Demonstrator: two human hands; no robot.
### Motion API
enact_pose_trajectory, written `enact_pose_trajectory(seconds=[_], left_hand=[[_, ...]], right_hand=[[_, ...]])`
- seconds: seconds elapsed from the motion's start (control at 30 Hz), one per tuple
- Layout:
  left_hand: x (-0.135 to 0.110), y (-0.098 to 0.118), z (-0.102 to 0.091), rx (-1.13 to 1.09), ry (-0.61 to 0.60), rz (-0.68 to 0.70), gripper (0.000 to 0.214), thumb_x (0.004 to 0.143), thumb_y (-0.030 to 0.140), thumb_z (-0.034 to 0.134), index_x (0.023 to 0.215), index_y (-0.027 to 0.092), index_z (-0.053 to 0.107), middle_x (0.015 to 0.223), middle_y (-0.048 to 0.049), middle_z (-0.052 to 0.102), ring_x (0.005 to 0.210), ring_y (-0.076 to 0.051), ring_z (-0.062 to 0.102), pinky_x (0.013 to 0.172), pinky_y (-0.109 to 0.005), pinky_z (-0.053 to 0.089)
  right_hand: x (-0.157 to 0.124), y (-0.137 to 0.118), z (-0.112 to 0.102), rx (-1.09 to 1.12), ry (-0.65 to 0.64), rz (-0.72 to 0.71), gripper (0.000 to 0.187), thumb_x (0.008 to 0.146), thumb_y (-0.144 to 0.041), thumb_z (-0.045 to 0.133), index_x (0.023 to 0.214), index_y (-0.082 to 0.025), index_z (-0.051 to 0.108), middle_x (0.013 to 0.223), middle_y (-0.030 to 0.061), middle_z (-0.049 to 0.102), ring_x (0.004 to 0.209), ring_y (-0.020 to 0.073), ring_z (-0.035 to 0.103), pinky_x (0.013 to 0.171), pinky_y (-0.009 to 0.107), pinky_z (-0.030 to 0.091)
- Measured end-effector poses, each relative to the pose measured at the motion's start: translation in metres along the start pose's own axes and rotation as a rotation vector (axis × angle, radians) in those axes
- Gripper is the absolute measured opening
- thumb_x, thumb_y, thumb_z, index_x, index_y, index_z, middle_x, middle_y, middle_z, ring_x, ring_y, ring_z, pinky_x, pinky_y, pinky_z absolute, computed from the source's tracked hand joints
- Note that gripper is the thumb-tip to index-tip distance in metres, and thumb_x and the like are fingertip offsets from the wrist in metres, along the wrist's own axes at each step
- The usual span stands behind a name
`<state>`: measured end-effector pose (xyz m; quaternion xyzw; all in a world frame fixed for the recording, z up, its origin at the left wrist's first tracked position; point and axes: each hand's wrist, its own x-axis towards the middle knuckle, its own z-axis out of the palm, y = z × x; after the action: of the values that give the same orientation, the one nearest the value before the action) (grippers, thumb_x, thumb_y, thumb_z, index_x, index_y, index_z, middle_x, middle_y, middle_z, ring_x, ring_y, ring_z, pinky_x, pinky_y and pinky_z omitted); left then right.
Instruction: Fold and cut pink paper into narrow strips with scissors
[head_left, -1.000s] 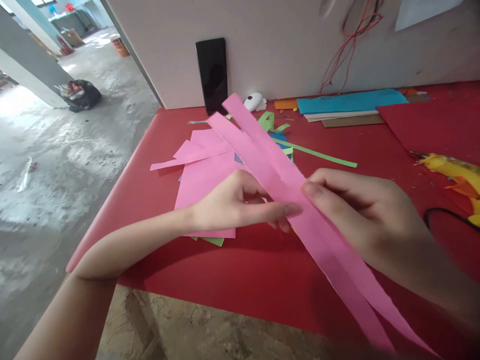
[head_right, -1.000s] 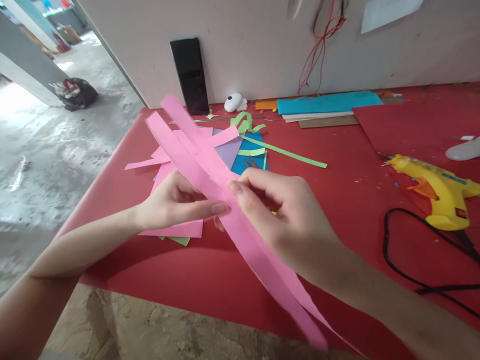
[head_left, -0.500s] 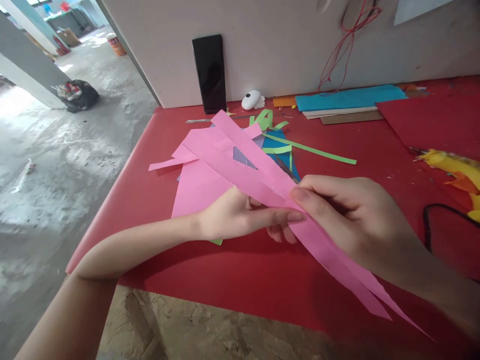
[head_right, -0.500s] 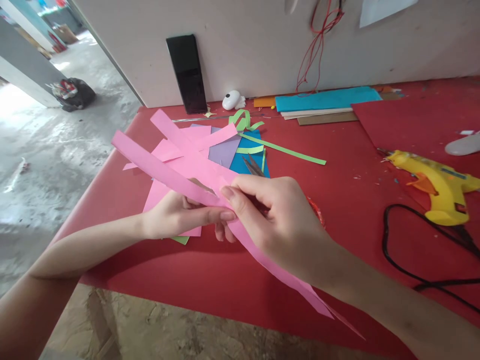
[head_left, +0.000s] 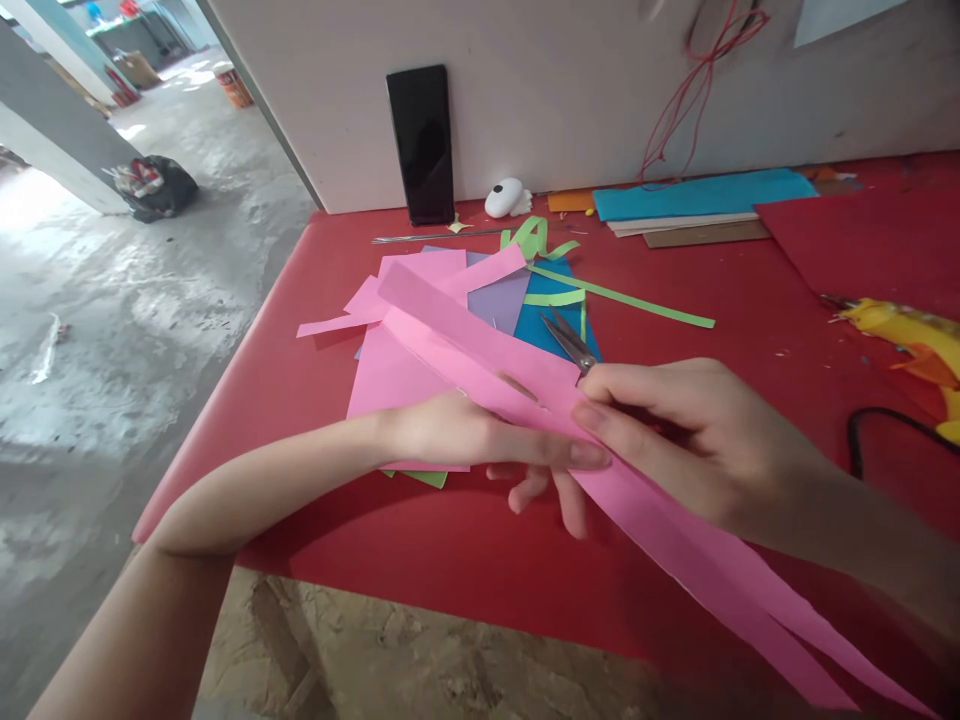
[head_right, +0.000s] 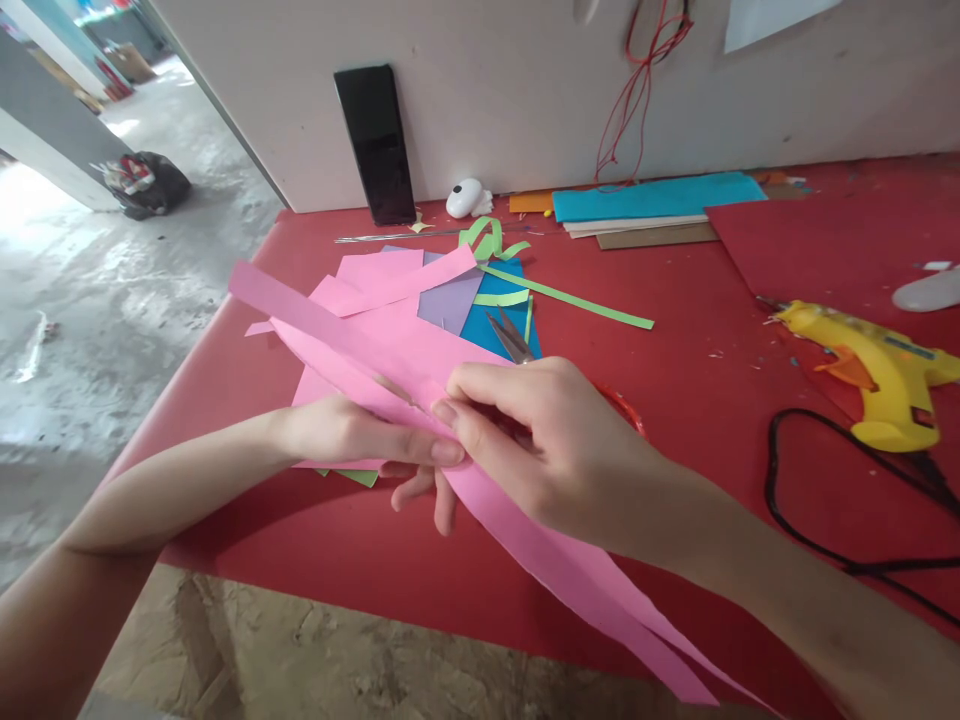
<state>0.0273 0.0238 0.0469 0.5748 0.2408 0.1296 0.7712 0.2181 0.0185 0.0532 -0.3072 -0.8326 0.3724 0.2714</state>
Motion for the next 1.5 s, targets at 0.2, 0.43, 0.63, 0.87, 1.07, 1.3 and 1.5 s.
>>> enact_pose_trajectory(seconds=[0.2,0.43,0.63,0.87,1.07,1.3,1.5], left_hand=[[0.003,-0.002,0.002,-0.069,0.097,0.052,0.027,0.085,0.036,0.070,0.077,0.011,0.071,0.074,-0.0049,0.076,0.057,-0.008,0.066,0.046,-0.016,0.045],[0.004,-0.003,0.002,-0.058,0.134,0.091,0.021,0.085,0.031,0.070,0.076,0.012,0.071,0.067,-0.0006,0.074,0.063,-0.009,0.070,0.046,-0.013,0.048],[0.004,-0.003,0.002,-0.034,0.160,0.076,0.024,0.085,0.033,0.071,0.075,0.011,0.068,0.067,-0.0011,0.074,0.061,-0.009,0.070,0.046,-0.013,0.048],[0.001,-0.001,0.004,0.080,0.197,0.073,0.033,0.084,0.043,0.069,0.081,0.010,0.069,0.077,-0.0060,0.075,0.069,-0.013,0.071,0.053,-0.017,0.052],[-0.004,0.005,-0.002,0.135,0.045,0.088,0.034,0.093,0.042,0.057,0.086,0.012,0.072,0.090,-0.0076,0.077,0.076,-0.012,0.072,0.059,-0.017,0.055],[-0.002,0.006,0.000,0.180,0.058,0.043,0.038,0.091,0.045,0.060,0.079,0.012,0.074,0.080,-0.0064,0.077,0.074,-0.013,0.070,0.057,-0.017,0.054],[-0.001,0.002,0.005,0.234,0.199,0.141,0.035,0.090,0.043,0.061,0.072,0.013,0.069,0.079,-0.0024,0.075,0.064,-0.008,0.065,0.053,-0.015,0.050]], right_hand=[[0.001,0.000,0.004,-0.033,0.132,-0.053,0.030,0.091,-0.013,0.045,0.061,-0.020,0.045,0.048,-0.0049,0.049,0.042,0.0057,0.038,0.041,0.022,0.029],[0.000,-0.001,0.008,0.068,0.141,0.018,0.033,0.095,-0.018,0.044,0.063,-0.021,0.050,0.049,-0.0032,0.060,0.044,0.0080,0.049,0.043,0.024,0.033],[-0.001,0.001,0.010,0.119,0.136,0.044,0.034,0.096,-0.020,0.044,0.063,-0.020,0.052,0.051,-0.0036,0.062,0.046,0.0075,0.053,0.044,0.023,0.036],[-0.001,-0.002,0.009,0.118,0.152,0.090,0.034,0.095,-0.023,0.046,0.061,-0.020,0.050,0.049,-0.0035,0.059,0.044,0.0074,0.050,0.042,0.023,0.033],[0.001,-0.011,0.002,0.262,0.015,0.223,0.033,0.095,-0.029,0.049,0.064,-0.020,0.054,0.056,-0.0018,0.064,0.052,0.0101,0.059,0.049,0.025,0.041],[0.001,-0.006,0.002,0.236,-0.070,0.217,0.038,0.094,-0.039,0.052,0.061,-0.020,0.053,0.053,-0.0022,0.063,0.050,0.0095,0.054,0.045,0.026,0.033],[0.004,-0.002,0.004,0.055,0.101,0.085,0.037,0.093,-0.026,0.050,0.057,-0.020,0.044,0.048,-0.0036,0.038,0.043,0.0072,0.034,0.040,0.025,0.024]])
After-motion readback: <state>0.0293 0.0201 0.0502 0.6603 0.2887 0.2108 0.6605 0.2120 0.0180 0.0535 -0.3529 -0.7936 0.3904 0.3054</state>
